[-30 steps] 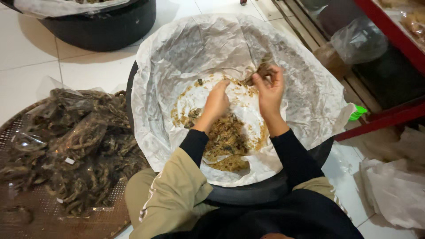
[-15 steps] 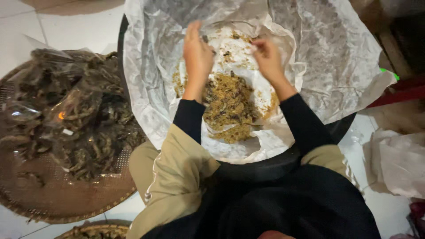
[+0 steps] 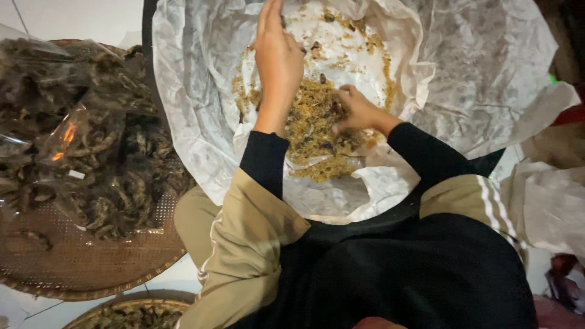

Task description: The person sorts dried food items by hand into a large bucket and smaller plastic bags.

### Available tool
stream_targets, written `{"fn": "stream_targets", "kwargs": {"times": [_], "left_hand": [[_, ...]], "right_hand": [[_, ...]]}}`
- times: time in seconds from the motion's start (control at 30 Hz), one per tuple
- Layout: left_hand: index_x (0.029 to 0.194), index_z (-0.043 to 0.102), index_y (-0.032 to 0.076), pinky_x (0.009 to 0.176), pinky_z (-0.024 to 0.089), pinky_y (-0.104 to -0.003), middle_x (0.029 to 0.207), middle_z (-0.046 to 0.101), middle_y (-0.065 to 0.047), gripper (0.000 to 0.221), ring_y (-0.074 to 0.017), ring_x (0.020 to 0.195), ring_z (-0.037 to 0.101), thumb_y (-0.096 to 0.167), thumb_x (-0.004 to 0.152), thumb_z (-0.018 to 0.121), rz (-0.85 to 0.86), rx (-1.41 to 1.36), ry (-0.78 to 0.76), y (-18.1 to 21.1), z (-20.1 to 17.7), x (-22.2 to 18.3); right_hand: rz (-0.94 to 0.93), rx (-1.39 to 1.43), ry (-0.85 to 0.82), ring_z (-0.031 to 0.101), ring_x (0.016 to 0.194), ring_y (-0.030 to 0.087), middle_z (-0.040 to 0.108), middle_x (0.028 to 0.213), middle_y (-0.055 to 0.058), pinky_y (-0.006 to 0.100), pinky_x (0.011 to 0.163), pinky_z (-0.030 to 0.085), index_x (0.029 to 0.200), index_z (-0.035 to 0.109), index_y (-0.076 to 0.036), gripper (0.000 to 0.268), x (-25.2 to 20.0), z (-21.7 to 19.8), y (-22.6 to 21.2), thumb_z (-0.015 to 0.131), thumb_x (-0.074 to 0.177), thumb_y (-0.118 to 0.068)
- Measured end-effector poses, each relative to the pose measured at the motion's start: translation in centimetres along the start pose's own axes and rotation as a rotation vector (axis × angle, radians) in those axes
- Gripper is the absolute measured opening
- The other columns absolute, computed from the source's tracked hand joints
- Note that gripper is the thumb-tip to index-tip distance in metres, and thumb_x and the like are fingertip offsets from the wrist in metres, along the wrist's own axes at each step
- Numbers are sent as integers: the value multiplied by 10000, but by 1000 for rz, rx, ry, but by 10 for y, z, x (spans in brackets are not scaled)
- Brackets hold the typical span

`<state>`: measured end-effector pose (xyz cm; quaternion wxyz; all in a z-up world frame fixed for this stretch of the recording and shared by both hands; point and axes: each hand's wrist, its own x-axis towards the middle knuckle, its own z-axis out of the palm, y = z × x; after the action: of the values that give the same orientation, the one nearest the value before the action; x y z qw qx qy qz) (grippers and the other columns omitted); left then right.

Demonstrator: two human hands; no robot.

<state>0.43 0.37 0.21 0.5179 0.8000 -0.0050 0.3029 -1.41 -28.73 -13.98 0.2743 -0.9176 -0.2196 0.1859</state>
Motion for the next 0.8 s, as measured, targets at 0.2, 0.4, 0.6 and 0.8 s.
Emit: {"fn": "stream_targets", "kwargs": {"times": [0.2,0.4,0.6,0.8], "left_hand": [[1438,527,-16,1176,441,-425,1499,515,-255,539,-422,1382,527,-110,908,499,14,54,-20,6,4,1],[1424,510,-47,1133,419,-451,1484,510,-293,503,-456,1345,510,-94,923,509,67,40,-37,7,-2,-3],[1383,552,-41,1141,441,-430,1451,565,-258,501,-418,1345,538,-98,888,498,-23,25,-33,6,4,0],[1341,584,-45,1122,449,-451,1381,598,-262,509,-437,1295,568,-123,848,484,75,8,32,6,5,6]], "right_hand": [[-88,-290,-59,197,1429,616,64,1554,429,615,1155,252,1580,232,-260,1427,-28,13,-32,1044,411,-364],[133,-105,146,639,1130,445,258,1584,383,451,1059,478,1471,498,-225,987,27,41,19,922,579,-220],[94,105,382,716,923,286,732,979,143,396,850,566,1076,687,-69,342,58,41,50,820,770,-142],[149,673,327,666,904,194,696,997,79,399,772,544,1050,649,-93,285,61,-22,9,816,823,-51]]}}
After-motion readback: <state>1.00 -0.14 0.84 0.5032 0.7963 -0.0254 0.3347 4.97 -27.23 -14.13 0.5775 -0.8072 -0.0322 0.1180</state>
